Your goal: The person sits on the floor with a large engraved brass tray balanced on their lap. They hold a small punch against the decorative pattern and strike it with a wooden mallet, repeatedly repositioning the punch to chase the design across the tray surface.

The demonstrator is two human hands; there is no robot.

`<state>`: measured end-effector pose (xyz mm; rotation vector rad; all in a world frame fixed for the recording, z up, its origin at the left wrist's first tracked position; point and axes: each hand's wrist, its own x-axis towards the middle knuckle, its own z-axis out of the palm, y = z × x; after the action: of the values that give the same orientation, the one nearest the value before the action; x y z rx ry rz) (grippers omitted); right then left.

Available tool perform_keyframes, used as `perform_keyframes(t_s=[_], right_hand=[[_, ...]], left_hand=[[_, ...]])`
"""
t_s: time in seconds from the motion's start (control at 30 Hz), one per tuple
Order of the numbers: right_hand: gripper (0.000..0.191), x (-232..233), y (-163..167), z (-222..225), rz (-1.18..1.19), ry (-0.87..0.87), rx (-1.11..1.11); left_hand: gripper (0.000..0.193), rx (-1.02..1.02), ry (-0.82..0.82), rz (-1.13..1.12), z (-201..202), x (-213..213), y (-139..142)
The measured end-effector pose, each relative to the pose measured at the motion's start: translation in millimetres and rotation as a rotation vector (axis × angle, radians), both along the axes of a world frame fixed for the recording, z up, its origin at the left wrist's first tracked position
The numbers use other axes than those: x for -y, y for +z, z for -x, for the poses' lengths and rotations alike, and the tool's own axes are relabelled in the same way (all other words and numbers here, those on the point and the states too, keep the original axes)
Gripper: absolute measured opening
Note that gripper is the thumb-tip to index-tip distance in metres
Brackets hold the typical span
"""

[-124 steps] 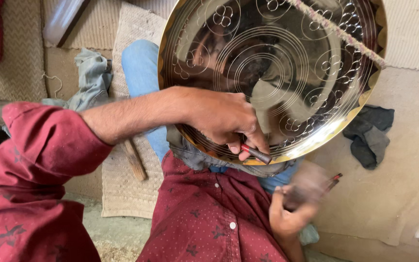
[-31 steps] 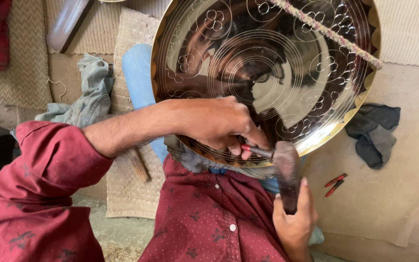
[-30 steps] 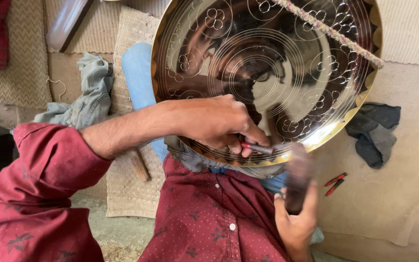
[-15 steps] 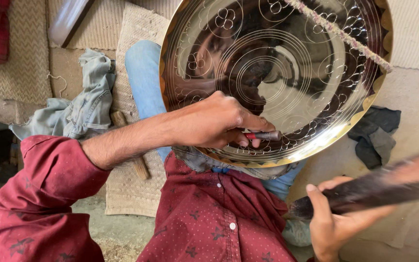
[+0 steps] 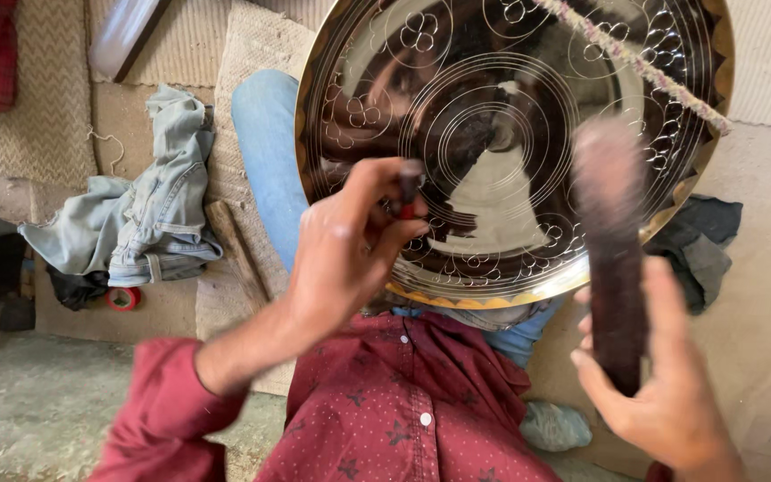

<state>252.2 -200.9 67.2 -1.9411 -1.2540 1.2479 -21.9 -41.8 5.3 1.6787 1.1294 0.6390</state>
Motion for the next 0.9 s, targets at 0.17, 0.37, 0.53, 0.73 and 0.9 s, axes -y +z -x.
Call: perform_keyframes(t_s=[0.17, 0.37, 0.53, 0.73, 0.9], right_hand=[[0.089, -30.9, 14.2, -10.5, -0.112, -0.014, -0.259], [0.1, -65.9, 16.0, -17.7, -0.123, 0.211, 0.336], [0.088, -89.7, 33.0, -15.3, -0.433, 0.417, 0.545], [0.082, -118.3, 57.1, -2.7, -0.225, 0.527, 0.516], [0.084, -127.7, 48.7, -6.7, -0.1, 0.586, 0.534]], left_hand=[[0.055, -0.043, 0.234, -0.118, -9.9, 30.1, 3.0], [0.053, -0.082, 0.239, -0.157, -10.7, 31.7, -4.2], [0.053, -0.079, 0.239, -0.144, -10.5, 33.6, -4.3], [0.051, -0.101, 0.244, -0.115, -12.2, 32.2, -1.6], [0.045, -0.029, 0.127, -0.136, -12.3, 23.4, 3.9]])
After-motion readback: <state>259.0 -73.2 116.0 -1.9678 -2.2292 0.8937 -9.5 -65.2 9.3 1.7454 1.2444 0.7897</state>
